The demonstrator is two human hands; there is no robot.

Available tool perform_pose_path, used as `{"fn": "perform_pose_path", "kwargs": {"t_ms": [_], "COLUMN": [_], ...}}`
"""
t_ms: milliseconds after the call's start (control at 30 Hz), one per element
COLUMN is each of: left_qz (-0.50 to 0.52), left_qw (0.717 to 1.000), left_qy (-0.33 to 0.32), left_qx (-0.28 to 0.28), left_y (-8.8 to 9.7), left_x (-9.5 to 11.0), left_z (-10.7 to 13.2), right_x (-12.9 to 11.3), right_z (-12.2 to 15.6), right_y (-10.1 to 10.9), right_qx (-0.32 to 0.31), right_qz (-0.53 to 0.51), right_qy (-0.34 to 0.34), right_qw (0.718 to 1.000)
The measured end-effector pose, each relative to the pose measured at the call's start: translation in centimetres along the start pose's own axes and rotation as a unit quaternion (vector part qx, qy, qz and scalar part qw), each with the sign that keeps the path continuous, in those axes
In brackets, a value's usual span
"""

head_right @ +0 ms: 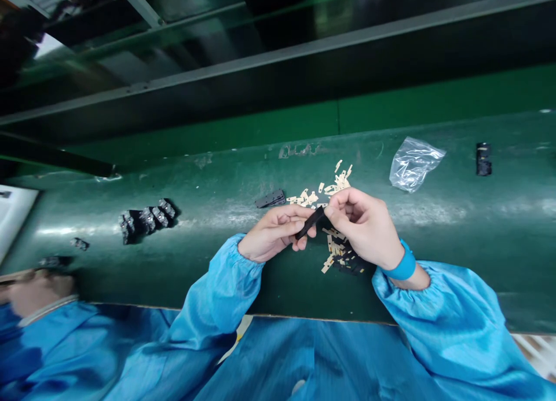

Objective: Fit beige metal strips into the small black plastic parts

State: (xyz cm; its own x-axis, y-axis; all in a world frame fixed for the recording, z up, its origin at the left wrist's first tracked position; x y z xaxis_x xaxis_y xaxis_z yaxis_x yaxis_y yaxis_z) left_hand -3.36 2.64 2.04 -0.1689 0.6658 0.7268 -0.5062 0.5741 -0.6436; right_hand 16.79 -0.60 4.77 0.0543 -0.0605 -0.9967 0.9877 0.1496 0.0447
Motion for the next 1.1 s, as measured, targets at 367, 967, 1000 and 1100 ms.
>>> {"fn": "perform_pose_path", "kwargs": {"t_ms": [367,967,1000,1100], "left_qz": [-0.072,-0.117,-0.109,-0.09], "left_qw": [0.997,0.993,0.994,0.996], "left_qy": [0.009,-0.003,-0.002,-0.002], "left_qx": [0.004,0.032,0.027,0.015], "left_y": [0.4,0.5,0.5,0.7], "left_x": [0.2,0.2,0.1,-0.2], "left_z": [0.2,-0.1,-0.1,-0.1], "right_x": [0.7,2.2,2.3,2.6], "right_z": [-0.1,-0.1,-0.1,-0.2], "right_y": [0.5,-0.2,-0.3,-0.5], "right_qx": [-0.097,-0.148,-0.149,-0.146], "right_qz": [-0.083,-0.181,-0.201,-0.236], "right_qy": [-0.083,-0.051,-0.049,-0.056], "right_qw": [0.988,0.971,0.967,0.959]}}
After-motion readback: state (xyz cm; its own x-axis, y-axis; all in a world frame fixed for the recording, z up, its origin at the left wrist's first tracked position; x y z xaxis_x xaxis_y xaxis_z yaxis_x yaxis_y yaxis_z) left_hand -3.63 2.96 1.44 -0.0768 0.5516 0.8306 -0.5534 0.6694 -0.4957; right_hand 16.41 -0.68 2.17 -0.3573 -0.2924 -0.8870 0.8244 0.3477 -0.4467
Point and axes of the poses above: each hand's wrist, its own z-axis away from the middle knuckle, its own y-axis out of the back of the hand, x = y × z, the point moved 2 cm from there along -z, towards the middle knuckle, and after that the axes turned 11 degrees about -x, right-handed, at the moved point
